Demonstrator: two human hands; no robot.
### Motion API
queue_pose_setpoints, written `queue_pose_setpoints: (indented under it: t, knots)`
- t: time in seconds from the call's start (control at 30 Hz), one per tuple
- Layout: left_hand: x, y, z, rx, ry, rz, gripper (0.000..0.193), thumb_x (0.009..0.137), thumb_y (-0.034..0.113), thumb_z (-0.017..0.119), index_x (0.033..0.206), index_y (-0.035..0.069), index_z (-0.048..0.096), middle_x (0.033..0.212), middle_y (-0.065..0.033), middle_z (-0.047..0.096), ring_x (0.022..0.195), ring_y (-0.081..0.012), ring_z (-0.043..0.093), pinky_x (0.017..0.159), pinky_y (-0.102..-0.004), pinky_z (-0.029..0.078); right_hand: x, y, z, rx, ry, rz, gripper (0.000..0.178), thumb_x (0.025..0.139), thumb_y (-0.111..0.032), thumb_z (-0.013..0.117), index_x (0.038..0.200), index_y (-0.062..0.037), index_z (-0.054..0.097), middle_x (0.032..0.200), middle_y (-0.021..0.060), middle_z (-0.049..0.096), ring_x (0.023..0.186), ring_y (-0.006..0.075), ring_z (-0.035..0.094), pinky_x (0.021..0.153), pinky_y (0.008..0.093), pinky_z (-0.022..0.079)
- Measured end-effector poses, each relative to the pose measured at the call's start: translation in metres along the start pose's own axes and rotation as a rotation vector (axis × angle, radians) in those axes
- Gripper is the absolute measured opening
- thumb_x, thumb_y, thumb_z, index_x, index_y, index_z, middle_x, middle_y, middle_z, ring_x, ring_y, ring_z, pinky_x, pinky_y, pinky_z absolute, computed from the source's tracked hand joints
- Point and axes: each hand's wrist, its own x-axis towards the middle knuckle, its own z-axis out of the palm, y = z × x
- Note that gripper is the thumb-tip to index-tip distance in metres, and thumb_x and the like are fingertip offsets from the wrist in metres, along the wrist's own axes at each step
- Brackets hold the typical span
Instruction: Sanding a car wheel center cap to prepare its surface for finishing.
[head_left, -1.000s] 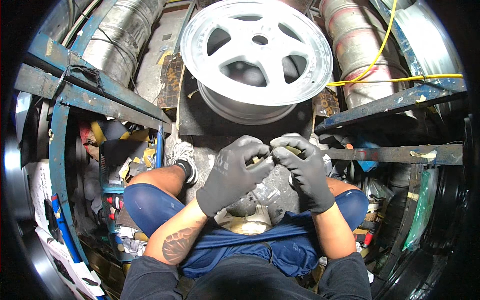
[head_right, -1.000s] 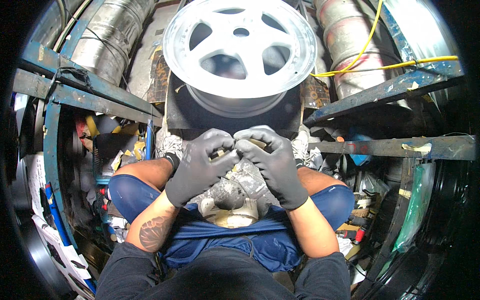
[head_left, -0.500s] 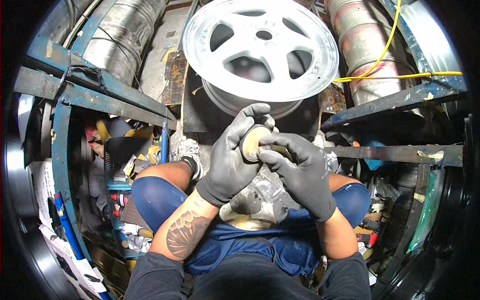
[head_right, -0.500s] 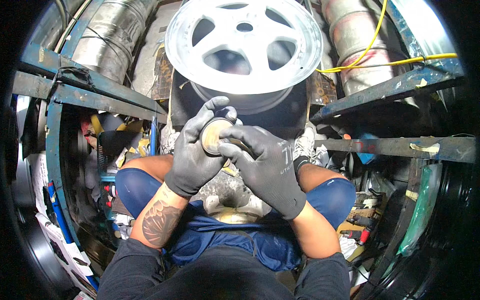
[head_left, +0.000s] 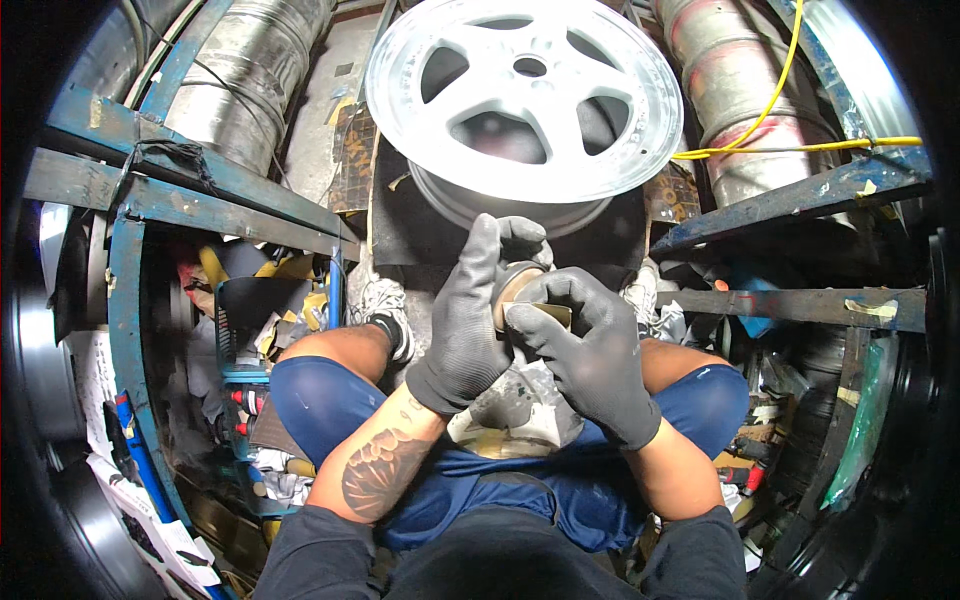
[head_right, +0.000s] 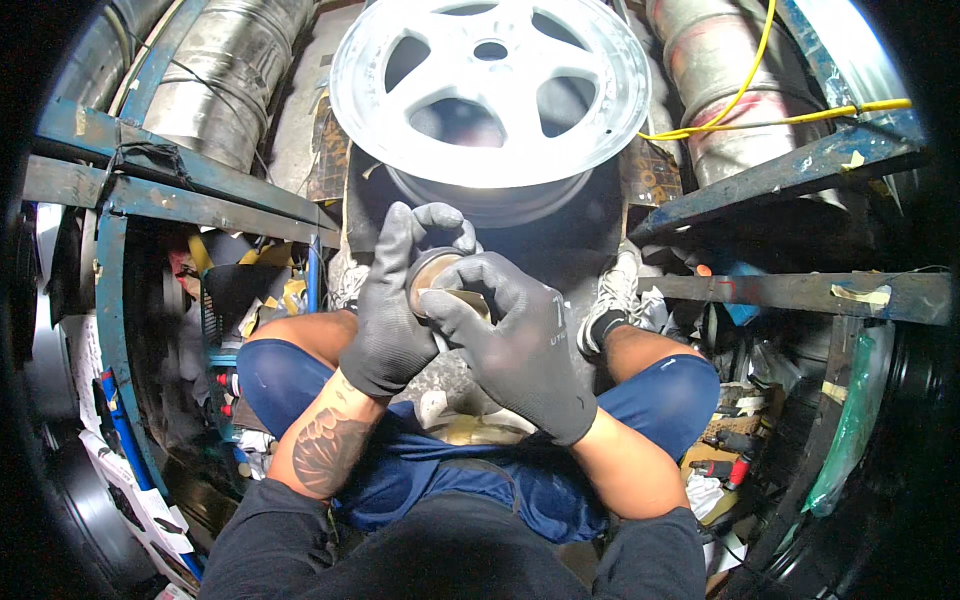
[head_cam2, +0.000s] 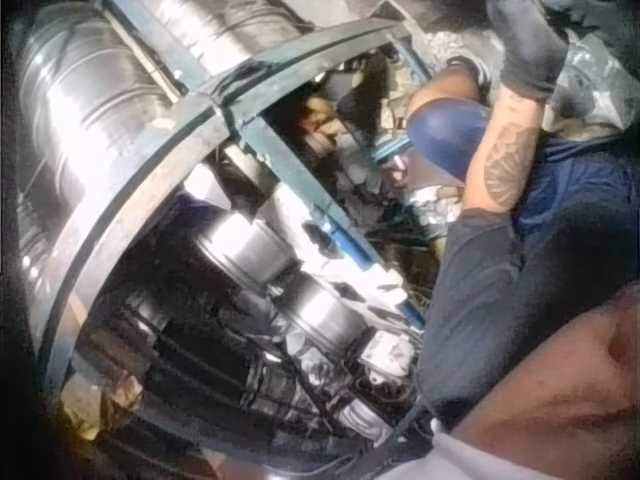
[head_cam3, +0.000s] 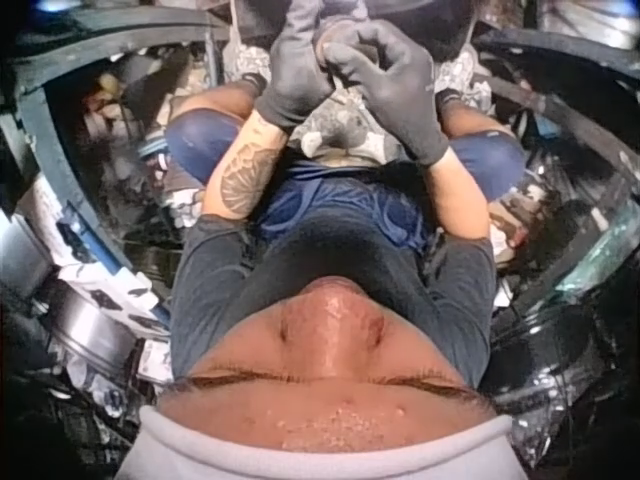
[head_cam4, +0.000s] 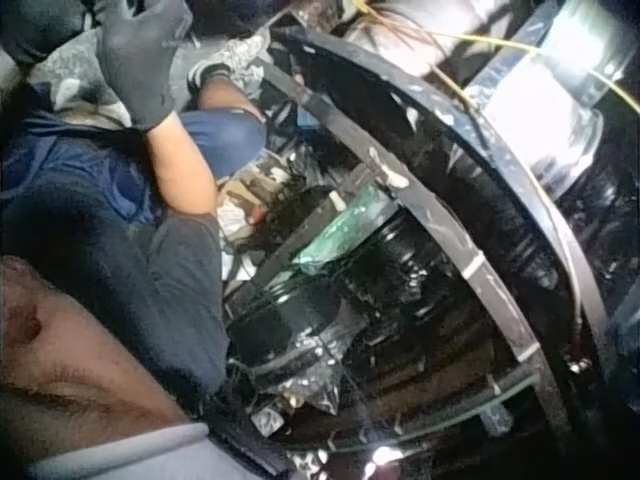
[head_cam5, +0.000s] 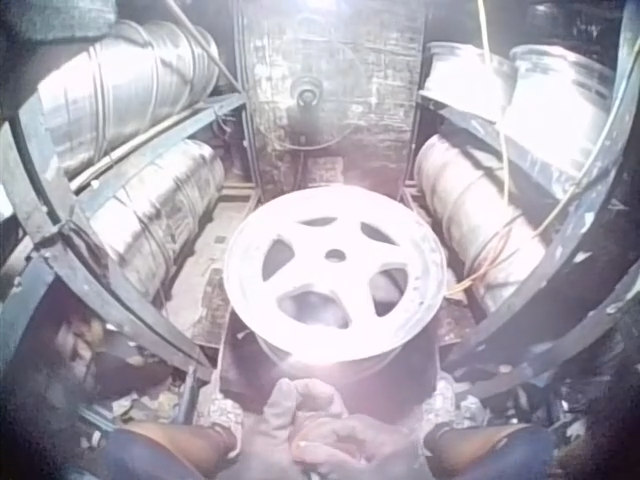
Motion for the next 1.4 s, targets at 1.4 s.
queue_pose_setpoints:
  t: [1.4]
  knots:
    - [0.001,-0.011,-0.007,0.174,0.0,0.31,0.021,0.101,0.013,0.04,0.115,0.003,0.053,0.102,-0.0088,0.057,0.093,-0.0137,0.056,0.088,-0.0274,0.048,-0.001,-0.007,0.013,-0.124,0.069,-0.25,0.007,0.09,-0.006,0.068,0.092,0.0012,0.068,0.083,0.0088,0.07,0.076,0.0081,0.064,0.068,0.027,0.052]
